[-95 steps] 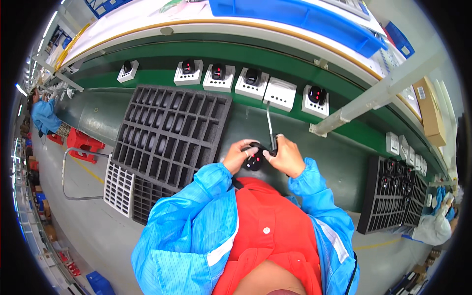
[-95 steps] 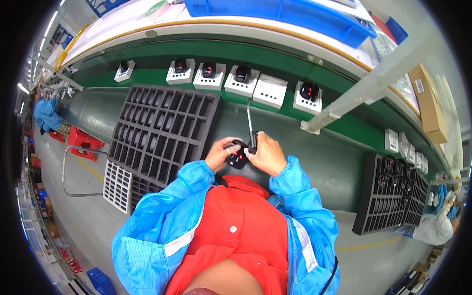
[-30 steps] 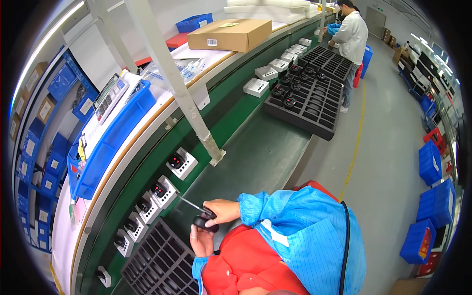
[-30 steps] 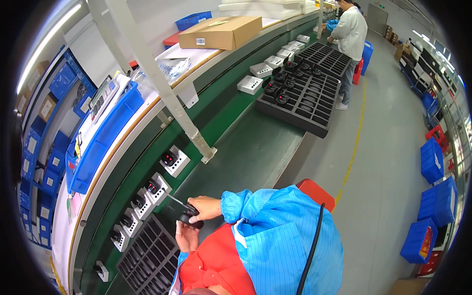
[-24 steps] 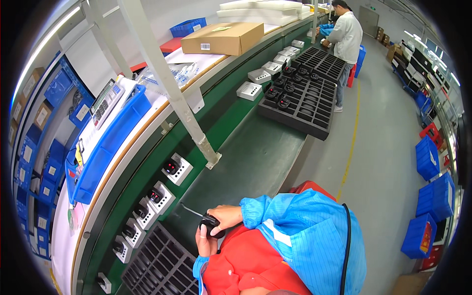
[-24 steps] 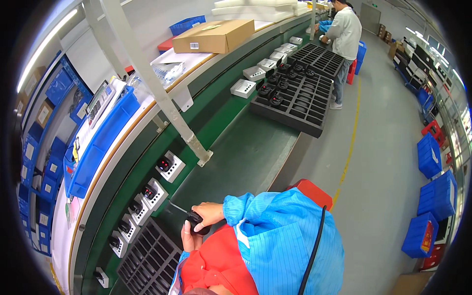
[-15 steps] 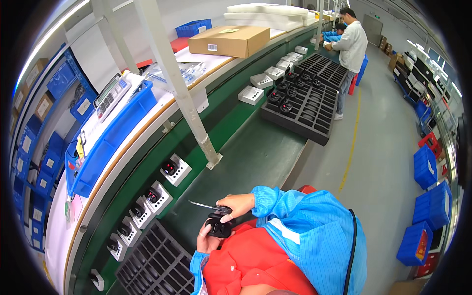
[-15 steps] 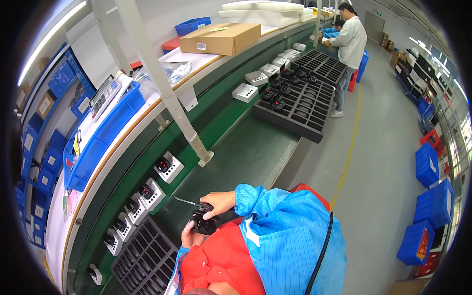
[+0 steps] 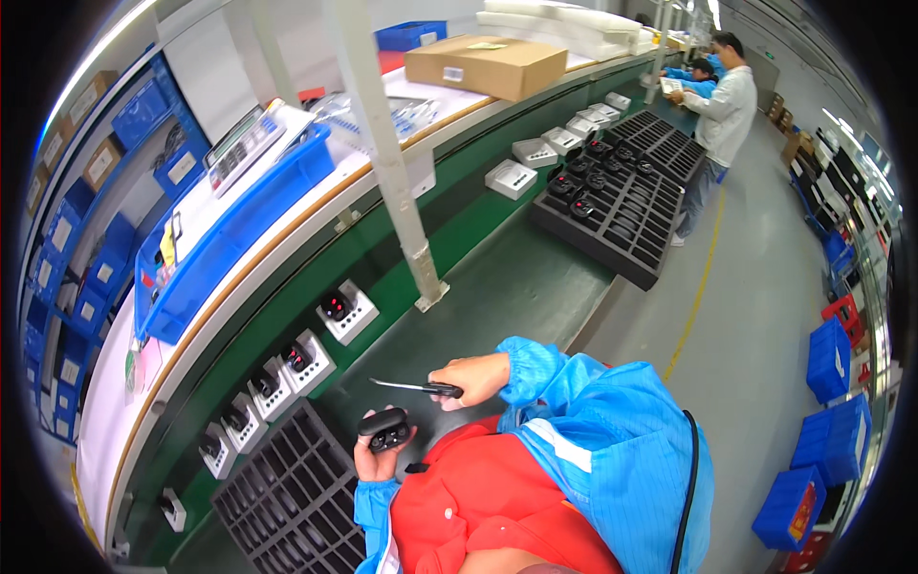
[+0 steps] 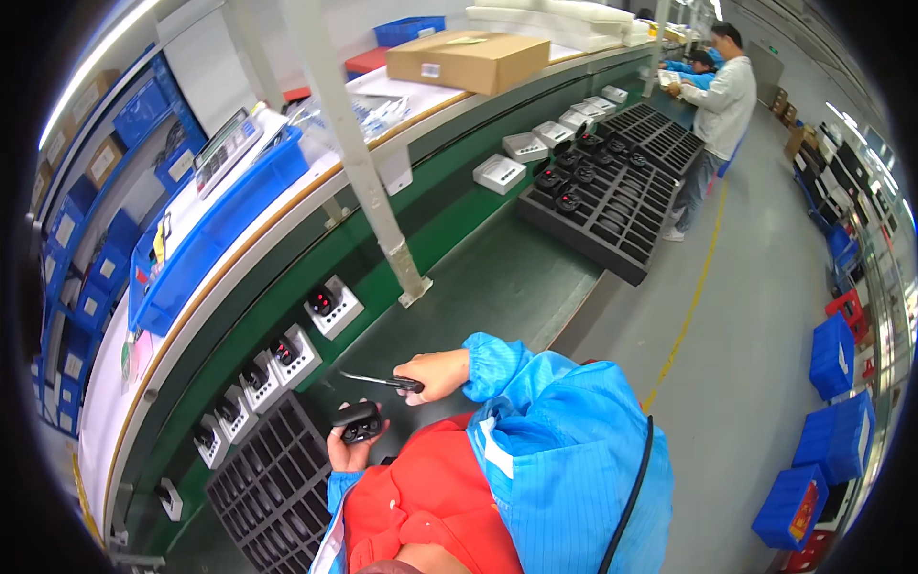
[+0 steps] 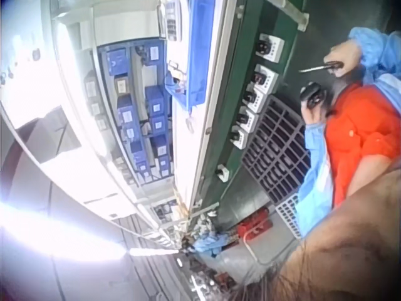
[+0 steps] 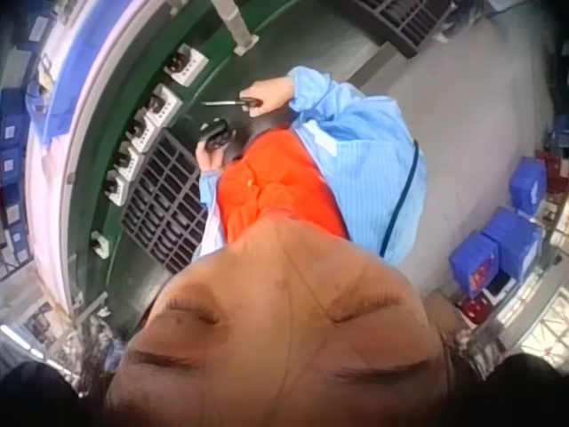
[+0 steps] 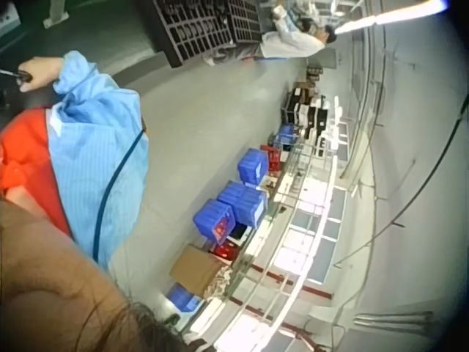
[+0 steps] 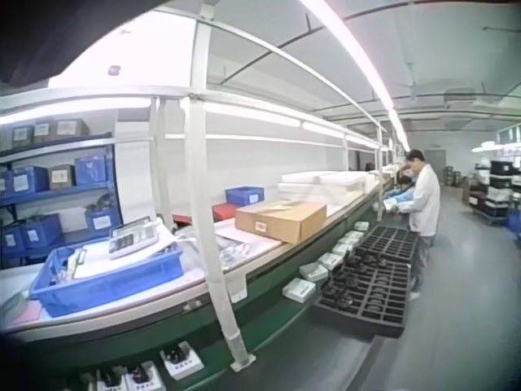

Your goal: Assembling handheld electronic controller components using an electric screwdriver on a factory production line.

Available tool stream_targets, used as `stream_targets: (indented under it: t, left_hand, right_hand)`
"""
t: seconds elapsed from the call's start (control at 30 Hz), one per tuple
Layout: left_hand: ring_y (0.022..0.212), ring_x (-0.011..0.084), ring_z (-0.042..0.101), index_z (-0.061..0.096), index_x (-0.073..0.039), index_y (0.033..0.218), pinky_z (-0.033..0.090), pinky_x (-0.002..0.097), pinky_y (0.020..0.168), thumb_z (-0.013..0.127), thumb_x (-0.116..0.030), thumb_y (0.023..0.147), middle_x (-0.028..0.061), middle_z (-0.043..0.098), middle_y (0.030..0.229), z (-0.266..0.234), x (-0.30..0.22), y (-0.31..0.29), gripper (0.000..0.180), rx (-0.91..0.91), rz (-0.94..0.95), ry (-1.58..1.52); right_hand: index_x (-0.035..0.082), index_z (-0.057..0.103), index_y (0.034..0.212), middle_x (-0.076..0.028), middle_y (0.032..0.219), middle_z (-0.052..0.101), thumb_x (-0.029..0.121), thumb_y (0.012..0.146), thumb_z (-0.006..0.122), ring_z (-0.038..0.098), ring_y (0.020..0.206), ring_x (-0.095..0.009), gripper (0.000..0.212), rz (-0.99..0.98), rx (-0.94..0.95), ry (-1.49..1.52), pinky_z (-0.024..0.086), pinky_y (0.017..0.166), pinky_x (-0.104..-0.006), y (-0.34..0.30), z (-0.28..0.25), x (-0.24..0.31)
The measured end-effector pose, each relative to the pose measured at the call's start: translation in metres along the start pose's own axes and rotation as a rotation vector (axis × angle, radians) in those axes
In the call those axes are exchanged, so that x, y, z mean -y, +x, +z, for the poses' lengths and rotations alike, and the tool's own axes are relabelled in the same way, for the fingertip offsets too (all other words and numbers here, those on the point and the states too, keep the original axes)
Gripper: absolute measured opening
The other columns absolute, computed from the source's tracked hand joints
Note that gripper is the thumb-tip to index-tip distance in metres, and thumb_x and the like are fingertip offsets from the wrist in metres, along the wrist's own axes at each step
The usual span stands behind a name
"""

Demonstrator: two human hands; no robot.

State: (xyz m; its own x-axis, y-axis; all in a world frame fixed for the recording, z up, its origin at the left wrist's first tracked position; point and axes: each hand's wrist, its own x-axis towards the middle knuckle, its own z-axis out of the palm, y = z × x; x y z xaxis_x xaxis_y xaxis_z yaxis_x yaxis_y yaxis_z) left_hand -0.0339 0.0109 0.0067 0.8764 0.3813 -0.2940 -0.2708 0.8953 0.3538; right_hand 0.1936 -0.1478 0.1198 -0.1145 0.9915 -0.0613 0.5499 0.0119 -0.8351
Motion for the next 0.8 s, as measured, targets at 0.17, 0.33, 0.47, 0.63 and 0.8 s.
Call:
stream_targets:
  t: [0.17, 0.33, 0.47, 0.63, 0.8]
  left_hand:
    - [0.108, 0.0362, 0.052, 0.050, -0.010, 0.113, 0.043, 0.0611, 0.084, 0.056, -0.014, 0.084, 0.0183, 0.052, 0.119, -0.007, -0.006, 0.012, 0.030, -0.098, 0.178, 0.023]
    - [0.101, 0.0353, 0.057, 0.048, -0.002, 0.116, 0.050, 0.0425, 0.080, 0.050, -0.014, 0.088, 0.0210, 0.057, 0.109, 0.010, 0.003, 0.022, 0.030, -0.131, 0.311, 0.210]
    - [0.098, 0.0325, 0.059, 0.050, -0.002, 0.114, 0.051, 0.0406, 0.080, 0.051, -0.011, 0.088, 0.0192, 0.058, 0.105, 0.008, 0.005, 0.020, 0.028, -0.172, 0.333, 0.199]
    - [0.098, 0.0319, 0.059, 0.050, -0.001, 0.113, 0.050, 0.0401, 0.082, 0.050, -0.013, 0.088, 0.0193, 0.058, 0.107, 0.007, 0.008, 0.017, 0.027, -0.216, 0.353, 0.253]
    - [0.100, 0.0325, 0.057, 0.050, -0.001, 0.116, 0.049, 0.0433, 0.085, 0.051, -0.012, 0.087, 0.0193, 0.057, 0.110, 0.000, 0.007, 0.024, 0.031, -0.137, 0.401, 0.325]
  right_hand:
    - [-0.002, 0.054, 0.092, -0.018, 0.084, 0.062, 0.018, 0.079, 0.060, 0.061, 0.079, -0.030, 0.025, -0.006, 0.265, -0.013, 0.047, 0.070, -0.0369, -0.001, -0.001, 0.006]
    - [-0.003, 0.055, 0.089, -0.020, 0.077, 0.061, 0.018, 0.077, 0.060, 0.060, 0.073, -0.033, 0.024, 0.103, 0.296, 0.007, 0.047, 0.068, -0.0387, 0.006, -0.001, 0.007]
    - [-0.003, 0.056, 0.090, -0.018, 0.077, 0.062, 0.014, 0.078, 0.059, 0.061, 0.073, -0.028, 0.022, 0.138, 0.366, 0.077, 0.047, 0.068, -0.0355, 0.011, -0.003, 0.001]
    - [-0.003, 0.055, 0.092, -0.015, 0.079, 0.064, 0.012, 0.079, 0.058, 0.063, 0.074, -0.024, 0.020, 0.122, 0.416, 0.132, 0.049, 0.068, -0.0332, 0.011, -0.003, -0.001]
    - [-0.003, 0.054, 0.092, -0.013, 0.076, 0.063, 0.013, 0.080, 0.058, 0.062, 0.071, -0.022, 0.020, 0.073, 0.465, 0.197, 0.049, 0.067, -0.0324, 0.010, -0.004, -0.021]
